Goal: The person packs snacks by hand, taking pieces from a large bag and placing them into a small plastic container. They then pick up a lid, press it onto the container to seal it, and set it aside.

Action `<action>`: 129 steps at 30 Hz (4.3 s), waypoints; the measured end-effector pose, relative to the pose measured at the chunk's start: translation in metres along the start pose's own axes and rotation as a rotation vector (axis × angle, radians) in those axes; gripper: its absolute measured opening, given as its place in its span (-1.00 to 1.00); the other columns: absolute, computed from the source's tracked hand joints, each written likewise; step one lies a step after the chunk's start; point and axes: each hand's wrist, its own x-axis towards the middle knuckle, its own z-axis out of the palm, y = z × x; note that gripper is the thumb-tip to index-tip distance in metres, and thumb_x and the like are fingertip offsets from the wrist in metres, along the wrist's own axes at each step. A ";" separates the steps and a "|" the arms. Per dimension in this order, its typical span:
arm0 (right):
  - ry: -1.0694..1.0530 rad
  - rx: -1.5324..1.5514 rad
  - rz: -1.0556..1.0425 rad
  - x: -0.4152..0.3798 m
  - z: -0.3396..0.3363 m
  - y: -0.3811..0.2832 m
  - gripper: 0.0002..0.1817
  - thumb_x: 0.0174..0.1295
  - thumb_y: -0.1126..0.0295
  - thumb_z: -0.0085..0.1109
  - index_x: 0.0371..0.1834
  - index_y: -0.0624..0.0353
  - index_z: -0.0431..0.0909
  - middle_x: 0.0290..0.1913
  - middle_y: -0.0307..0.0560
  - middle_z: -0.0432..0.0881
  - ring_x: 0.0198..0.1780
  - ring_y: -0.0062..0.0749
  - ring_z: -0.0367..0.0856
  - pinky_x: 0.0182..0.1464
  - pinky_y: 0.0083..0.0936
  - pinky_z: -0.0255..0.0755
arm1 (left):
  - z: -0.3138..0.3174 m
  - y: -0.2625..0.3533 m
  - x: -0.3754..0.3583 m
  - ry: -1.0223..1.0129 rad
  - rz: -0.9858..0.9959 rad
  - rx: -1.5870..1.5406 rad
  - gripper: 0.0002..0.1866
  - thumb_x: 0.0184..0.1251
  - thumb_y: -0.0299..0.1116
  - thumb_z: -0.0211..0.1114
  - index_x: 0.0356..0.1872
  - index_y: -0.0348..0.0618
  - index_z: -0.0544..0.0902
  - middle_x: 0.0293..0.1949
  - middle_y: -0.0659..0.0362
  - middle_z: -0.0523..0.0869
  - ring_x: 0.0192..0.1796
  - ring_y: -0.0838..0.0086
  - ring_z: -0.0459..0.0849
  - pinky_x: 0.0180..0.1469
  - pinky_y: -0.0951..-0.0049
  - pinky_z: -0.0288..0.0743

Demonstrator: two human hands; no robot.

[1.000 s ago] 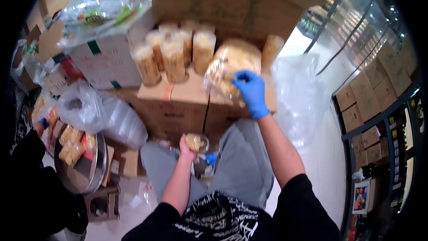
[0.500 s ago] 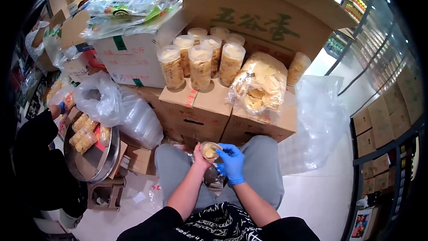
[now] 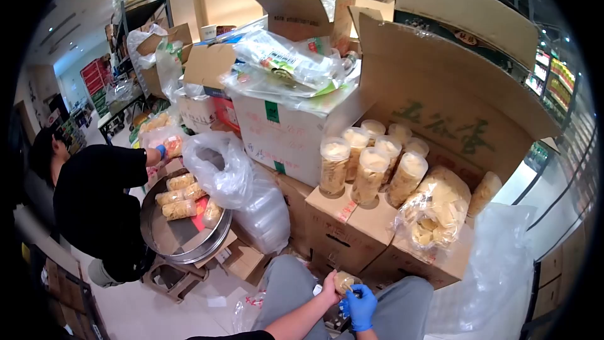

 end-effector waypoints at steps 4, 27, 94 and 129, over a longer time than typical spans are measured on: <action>-0.002 -0.072 0.026 -0.002 -0.005 -0.004 -0.85 -0.08 0.51 0.27 -0.43 0.32 0.55 -0.48 -0.17 0.60 -0.43 -0.61 0.51 -0.30 -0.62 0.43 | 0.000 -0.002 0.000 -0.036 -0.042 -0.015 -0.50 0.29 0.06 -0.08 -0.06 -0.17 0.48 -0.09 0.01 0.60 -0.07 0.16 0.59 -0.01 0.12 0.48; -0.015 -0.589 -0.107 0.010 -0.007 0.006 -0.69 -0.05 0.34 0.20 -0.23 0.27 0.57 -0.25 0.13 0.61 -0.23 -0.03 0.58 -0.16 -0.25 0.41 | -0.017 -0.022 0.032 -0.038 -0.154 0.106 -0.56 0.27 0.05 -0.03 -0.16 -0.12 0.53 -0.18 0.07 0.63 -0.10 0.21 0.58 0.05 0.18 0.42; -0.268 -0.181 -0.287 -0.024 0.014 0.003 -0.85 0.05 0.44 0.01 -0.35 0.05 0.58 -0.43 0.10 0.55 -0.48 -0.03 0.52 -0.46 -0.30 0.37 | -0.047 0.015 0.003 0.025 -0.070 0.187 -0.61 0.24 -0.01 0.00 -0.22 -0.13 0.53 -0.28 0.09 0.62 -0.23 0.20 0.61 -0.14 0.17 0.51; -0.659 -0.196 0.230 -0.010 0.031 0.121 -0.15 0.14 -0.38 -0.41 0.08 0.17 0.45 0.00 0.16 0.54 0.07 -0.10 0.51 0.12 -0.36 0.30 | -0.053 -0.010 0.013 -0.004 -0.023 0.408 -0.45 0.19 0.09 -0.09 -0.07 -0.20 0.48 -0.12 -0.04 0.59 -0.08 0.09 0.57 0.04 0.08 0.43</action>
